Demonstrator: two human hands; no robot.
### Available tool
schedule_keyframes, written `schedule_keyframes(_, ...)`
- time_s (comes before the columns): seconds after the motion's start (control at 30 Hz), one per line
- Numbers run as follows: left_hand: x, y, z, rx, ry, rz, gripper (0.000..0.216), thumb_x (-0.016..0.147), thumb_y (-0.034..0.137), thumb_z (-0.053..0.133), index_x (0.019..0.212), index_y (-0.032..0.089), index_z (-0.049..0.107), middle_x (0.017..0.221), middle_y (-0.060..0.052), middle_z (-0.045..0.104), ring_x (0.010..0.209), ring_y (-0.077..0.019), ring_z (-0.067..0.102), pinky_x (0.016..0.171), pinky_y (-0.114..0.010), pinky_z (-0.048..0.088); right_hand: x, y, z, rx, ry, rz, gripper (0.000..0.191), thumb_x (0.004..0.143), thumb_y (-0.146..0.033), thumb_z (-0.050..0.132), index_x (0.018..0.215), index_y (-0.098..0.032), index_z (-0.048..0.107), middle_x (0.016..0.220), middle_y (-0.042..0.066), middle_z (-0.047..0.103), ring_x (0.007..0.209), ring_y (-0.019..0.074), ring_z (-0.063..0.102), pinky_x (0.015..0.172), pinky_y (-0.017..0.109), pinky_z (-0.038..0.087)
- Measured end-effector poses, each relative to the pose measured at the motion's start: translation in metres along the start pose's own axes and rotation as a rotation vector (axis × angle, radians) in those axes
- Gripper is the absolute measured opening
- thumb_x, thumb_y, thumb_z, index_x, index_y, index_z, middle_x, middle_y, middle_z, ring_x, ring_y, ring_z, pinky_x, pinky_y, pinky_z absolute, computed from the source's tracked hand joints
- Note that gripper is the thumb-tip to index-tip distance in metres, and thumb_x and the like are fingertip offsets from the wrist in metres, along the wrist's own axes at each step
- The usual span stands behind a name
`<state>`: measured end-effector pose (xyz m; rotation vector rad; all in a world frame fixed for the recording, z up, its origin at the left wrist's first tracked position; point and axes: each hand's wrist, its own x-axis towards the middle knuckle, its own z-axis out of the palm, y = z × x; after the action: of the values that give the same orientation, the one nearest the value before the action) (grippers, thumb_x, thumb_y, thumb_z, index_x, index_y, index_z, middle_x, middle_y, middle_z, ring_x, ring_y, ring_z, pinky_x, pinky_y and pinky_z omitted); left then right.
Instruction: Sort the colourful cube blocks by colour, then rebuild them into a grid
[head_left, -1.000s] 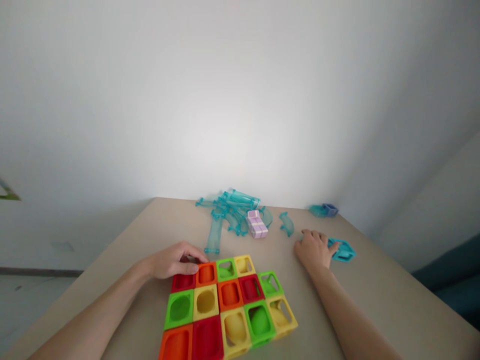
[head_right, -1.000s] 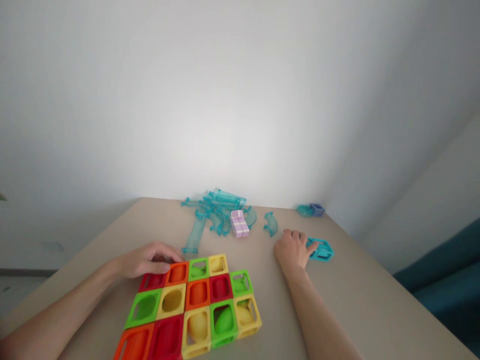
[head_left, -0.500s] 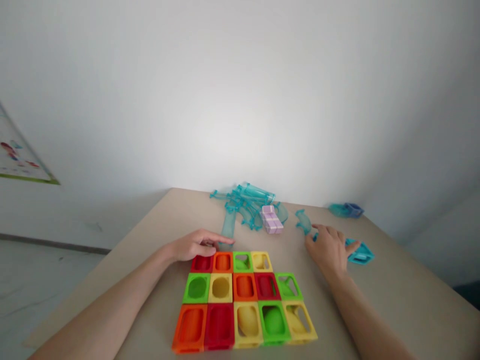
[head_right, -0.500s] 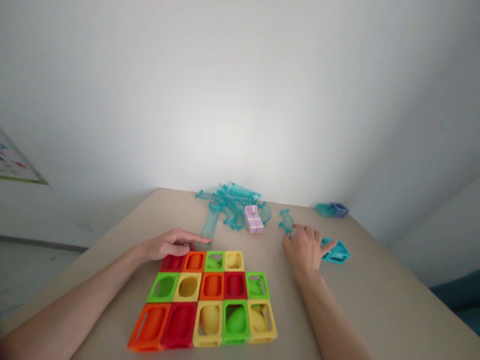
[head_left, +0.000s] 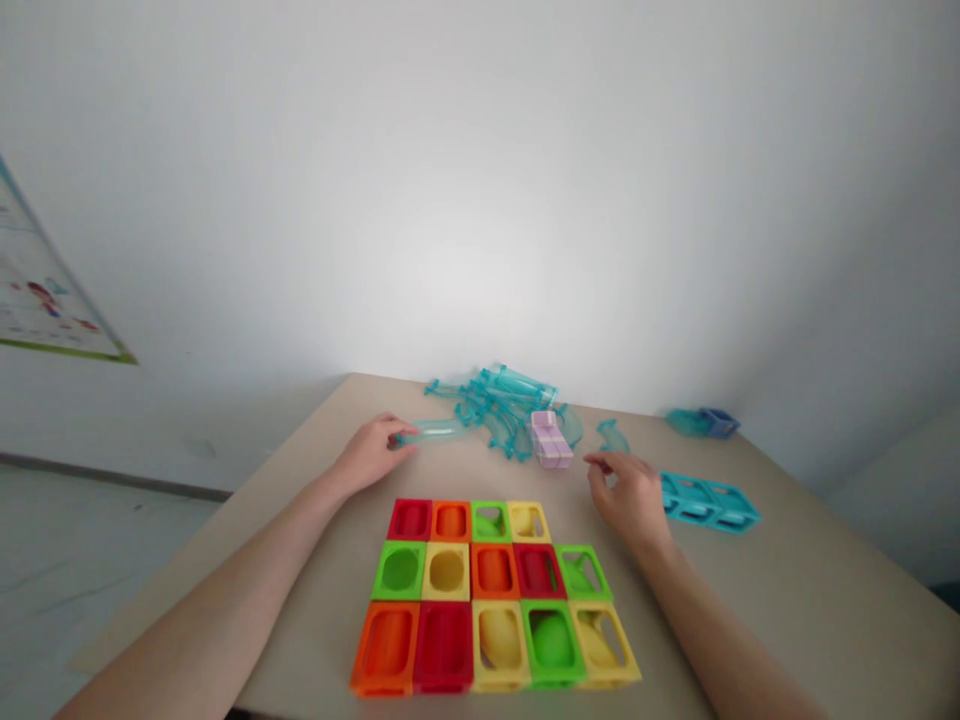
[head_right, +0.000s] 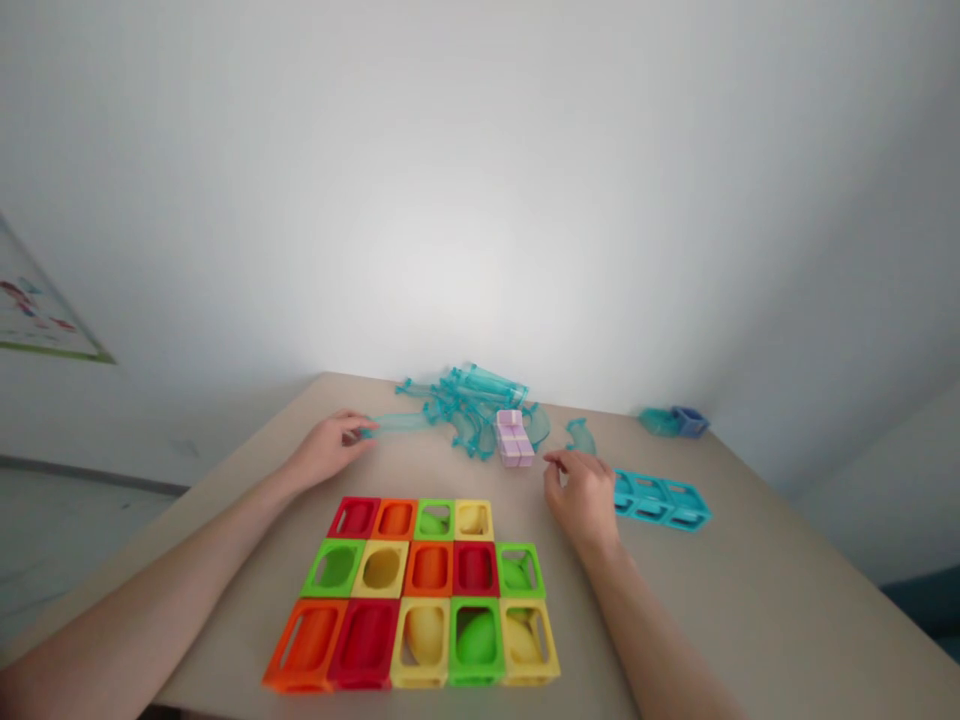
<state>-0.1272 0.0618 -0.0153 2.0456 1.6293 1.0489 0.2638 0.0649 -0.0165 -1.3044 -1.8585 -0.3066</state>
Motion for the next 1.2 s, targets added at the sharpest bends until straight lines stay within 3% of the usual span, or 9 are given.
schedule_keyframes(0.17,0.009,-0.016,0.008,-0.048,0.011,-0.025,0.046,0.08,0.046,0.058,0.115,0.018,0.07,0.134,-0.012,0.058,0.121,-0.0275,0.056,0.101,-0.039,0.046,0.001,0.003,0.0,0.034,-0.008,0.027,0.023,0.078,-0.021,0.048,0.081,-0.019,0.07,0.073,0.004,0.071,0.067,0.0195,0.066,0.071,0.03,0.048)
schedule_keyframes(0.37,0.007,-0.003,0.007,-0.054,-0.102,0.063,0.061,0.076,0.049,0.067,0.129,0.02,0.062,0.152,-0.013,0.039,0.145,-0.0361,0.022,0.116,-0.056,0.016,0.003,-0.011,-0.006,0.049,-0.109,0.11,0.025,0.08,-0.022,0.046,0.085,-0.019,0.07,0.079,0.006,0.072,0.074,0.0213,0.067,0.076,0.031,0.049)
schedule_keyframes(0.47,0.0,0.014,-0.002,-0.133,-0.048,0.188,0.046,0.079,0.046,0.066,0.116,0.019,0.069,0.139,-0.014,0.054,0.134,-0.0338,0.041,0.113,-0.051,0.027,0.004,-0.011,-0.009,0.052,-0.118,0.142,0.025,0.081,-0.024,0.046,0.085,-0.019,0.07,0.08,0.007,0.072,0.077,0.0223,0.066,0.078,0.032,0.049)
schedule_keyframes(0.53,-0.007,0.025,-0.007,-0.271,-0.119,0.223,0.035,0.085,0.046,0.06,0.097,0.016,0.073,0.107,-0.013,0.07,0.103,-0.0261,0.062,0.093,-0.039,0.047,0.004,-0.01,-0.012,0.07,-0.09,0.124,0.024,0.081,-0.025,0.047,0.085,-0.019,0.07,0.078,0.006,0.07,0.075,0.0217,0.065,0.078,0.032,0.048)
schedule_keyframes(0.63,-0.017,0.039,-0.011,-0.397,-0.494,0.2,0.038,0.086,0.049,0.058,0.084,0.013,0.071,0.076,-0.006,0.068,0.068,-0.0162,0.059,0.062,-0.024,0.046,0.003,-0.015,-0.019,0.19,-0.107,0.029,0.021,0.083,-0.024,0.048,0.086,-0.018,0.069,0.076,0.006,0.068,0.071,0.0197,0.062,0.074,0.031,0.049)
schedule_keyframes(0.73,-0.021,0.048,-0.01,-0.325,-0.715,0.248,0.035,0.08,0.048,0.066,0.088,0.014,0.07,0.078,-0.003,0.066,0.067,-0.0139,0.054,0.06,-0.022,0.041,0.001,-0.025,-0.026,0.392,-0.247,-0.11,0.018,0.084,-0.022,0.051,0.09,-0.018,0.067,0.083,0.006,0.068,0.076,0.0192,0.062,0.073,0.031,0.05)
schedule_keyframes(1.0,-0.02,0.05,-0.008,-0.338,-0.747,0.142,0.039,0.081,0.051,0.064,0.09,0.014,0.068,0.082,-0.004,0.066,0.068,-0.014,0.056,0.06,-0.021,0.043,0.013,-0.076,-0.039,0.533,-0.439,-0.284,0.016,0.088,-0.02,0.051,0.092,-0.019,0.066,0.089,0.008,0.068,0.084,0.0198,0.063,0.078,0.033,0.05)
schedule_keyframes(1.13,-0.02,0.051,-0.008,-0.322,-0.657,0.143,0.036,0.085,0.048,0.06,0.096,0.014,0.066,0.086,-0.005,0.067,0.071,-0.0149,0.059,0.064,-0.022,0.046,0.026,-0.126,-0.027,0.335,-0.632,-0.272,0.028,0.09,-0.029,0.053,0.114,-0.018,0.063,0.108,0.012,0.066,0.102,0.0242,0.06,0.09,0.038,0.046)
schedule_keyframes(1.2,-0.019,0.051,-0.008,-0.266,-0.576,0.162,0.033,0.088,0.044,0.058,0.095,0.014,0.067,0.089,-0.006,0.067,0.076,-0.0166,0.06,0.069,-0.025,0.046,0.029,-0.146,-0.013,0.236,-0.74,-0.271,0.03,0.091,-0.034,0.052,0.112,-0.017,0.065,0.105,0.013,0.066,0.1,0.0255,0.061,0.088,0.038,0.045)
